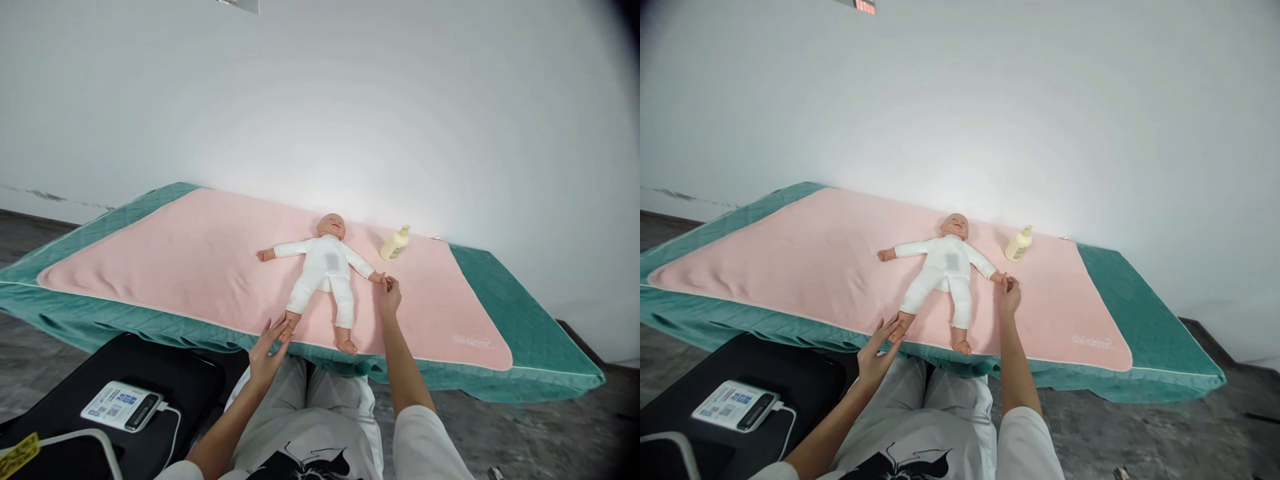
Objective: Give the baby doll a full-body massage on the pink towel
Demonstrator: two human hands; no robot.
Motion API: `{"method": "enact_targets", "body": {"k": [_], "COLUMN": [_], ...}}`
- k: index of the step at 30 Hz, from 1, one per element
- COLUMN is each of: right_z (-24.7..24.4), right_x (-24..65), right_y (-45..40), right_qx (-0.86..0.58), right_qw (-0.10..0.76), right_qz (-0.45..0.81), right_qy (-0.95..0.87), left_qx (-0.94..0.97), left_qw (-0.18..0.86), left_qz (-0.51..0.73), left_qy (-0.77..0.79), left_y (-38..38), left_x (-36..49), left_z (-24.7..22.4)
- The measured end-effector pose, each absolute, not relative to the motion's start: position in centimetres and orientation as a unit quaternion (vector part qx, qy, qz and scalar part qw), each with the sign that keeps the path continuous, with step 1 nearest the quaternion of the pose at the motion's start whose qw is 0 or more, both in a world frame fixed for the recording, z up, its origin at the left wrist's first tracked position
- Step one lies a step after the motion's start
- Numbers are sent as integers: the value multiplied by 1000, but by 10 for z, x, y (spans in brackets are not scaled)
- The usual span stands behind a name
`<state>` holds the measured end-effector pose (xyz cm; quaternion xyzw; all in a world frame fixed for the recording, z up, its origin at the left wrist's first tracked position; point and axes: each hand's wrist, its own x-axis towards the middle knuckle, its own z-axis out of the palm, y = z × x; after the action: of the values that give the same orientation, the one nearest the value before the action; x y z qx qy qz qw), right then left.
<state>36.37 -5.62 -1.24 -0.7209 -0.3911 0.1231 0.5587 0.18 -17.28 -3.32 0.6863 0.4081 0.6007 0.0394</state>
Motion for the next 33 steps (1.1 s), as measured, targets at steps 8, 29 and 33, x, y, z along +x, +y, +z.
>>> {"method": "enact_targets", "body": {"k": [8, 29, 33], "right_z": [-11, -42, -51], "right_x": [363, 285, 265], "right_y": [-57, -205, -236], "right_qx": [-722, -698, -683], "right_qw": [559, 541, 539], "right_qz": [121, 181, 207], "right_qy": [-390, -434, -447], "left_qx": [686, 660, 671], "left_qw": [54, 68, 58], "left_qz": [597, 587, 583], "left_qy": [413, 463, 454], "left_y": [-168, -185, -185], "left_x": [5, -3, -5], "left_z": [-32, -68, -68]}}
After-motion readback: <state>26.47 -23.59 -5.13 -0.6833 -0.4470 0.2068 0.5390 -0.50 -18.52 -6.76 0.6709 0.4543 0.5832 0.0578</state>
